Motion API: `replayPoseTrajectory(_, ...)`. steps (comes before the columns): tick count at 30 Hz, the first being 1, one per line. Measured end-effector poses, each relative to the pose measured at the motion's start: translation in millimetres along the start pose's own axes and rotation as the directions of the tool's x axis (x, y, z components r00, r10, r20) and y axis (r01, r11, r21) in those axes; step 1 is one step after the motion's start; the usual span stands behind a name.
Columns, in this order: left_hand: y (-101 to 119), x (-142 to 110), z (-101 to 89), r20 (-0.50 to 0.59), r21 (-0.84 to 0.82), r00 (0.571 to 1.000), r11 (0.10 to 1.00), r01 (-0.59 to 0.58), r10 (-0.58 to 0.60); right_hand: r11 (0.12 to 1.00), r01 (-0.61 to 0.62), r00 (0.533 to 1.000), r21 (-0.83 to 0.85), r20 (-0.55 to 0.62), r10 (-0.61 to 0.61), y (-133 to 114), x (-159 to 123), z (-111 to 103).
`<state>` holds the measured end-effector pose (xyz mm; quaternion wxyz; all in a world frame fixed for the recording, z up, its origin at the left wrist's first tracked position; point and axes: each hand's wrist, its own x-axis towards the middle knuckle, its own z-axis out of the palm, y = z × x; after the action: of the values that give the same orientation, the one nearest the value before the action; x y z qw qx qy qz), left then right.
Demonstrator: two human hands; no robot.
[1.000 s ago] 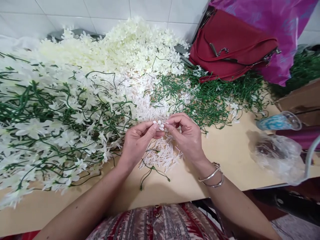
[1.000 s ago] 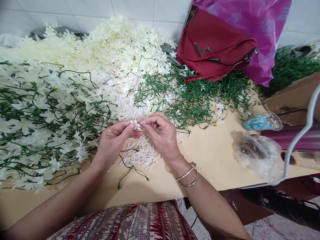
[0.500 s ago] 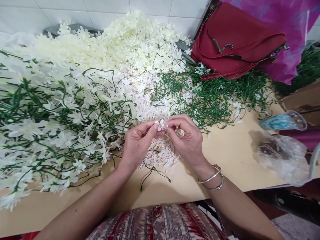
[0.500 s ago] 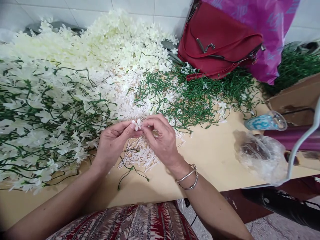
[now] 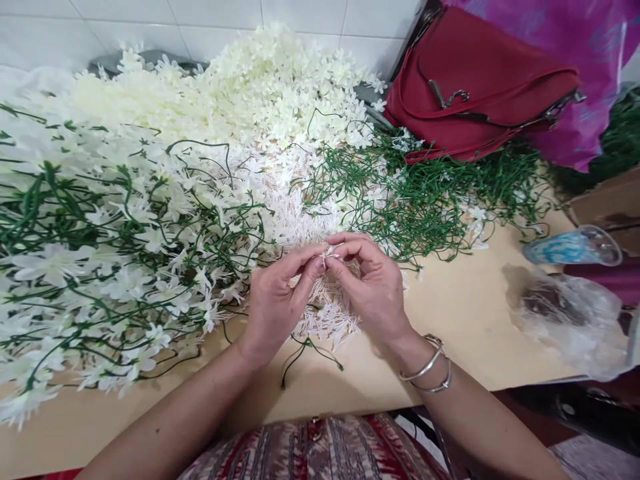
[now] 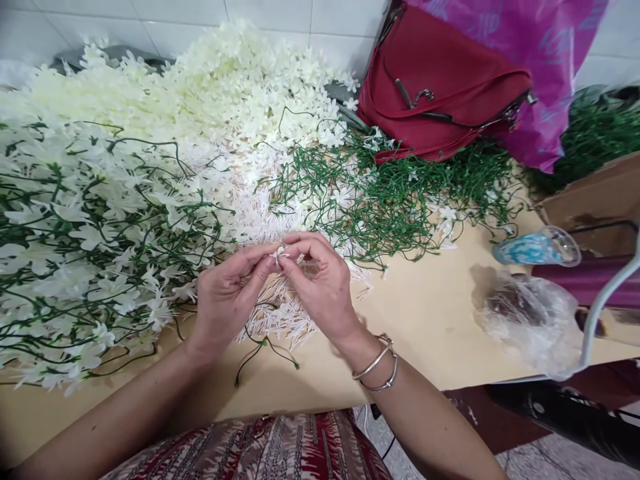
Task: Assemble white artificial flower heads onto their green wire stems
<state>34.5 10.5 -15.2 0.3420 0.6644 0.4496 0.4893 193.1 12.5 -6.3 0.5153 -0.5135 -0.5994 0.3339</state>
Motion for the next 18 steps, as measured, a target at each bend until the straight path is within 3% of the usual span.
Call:
replayPoseTrajectory(3, 1, 1, -1.3, 0.025, 0.106, 0.994, 0.988, -0.11, 0.108, 0.967, -0.151, 0.989, 0.206, 0.032, 0.147, 2, 3, -1)
replayPoseTrajectory(6, 1, 3, -2.1, 0.057, 0.18, 0.981, 0.964, -0.194, 0.187, 0.932, -0.239, 0.97, 0.273, 0.107, 0.217, 5, 6, -3)
replayPoseTrajectory(9, -1, 4, -2.1, 0.06, 0.201, 0.978, 0.957, -0.207, 0.199, 0.937, -0.211, 0.975, 0.279, 0.122, 0.183, 7, 6, -4)
replayPoseTrajectory(15, -3, 5, -2.7, 0.047, 0.067, 0.995, 0.994, -0.085, 0.082, 0.947, -0.179, 0.984, 0.267, 0.058, 0.17, 7, 7, -6)
replayPoseTrajectory(18, 2, 10, -9.2, 0.022, 0.114, 0.988, 0.982, -0.153, 0.151, 0.96, -0.165, 0.984, 0.228, -0.034, 0.177, 11, 10, -11)
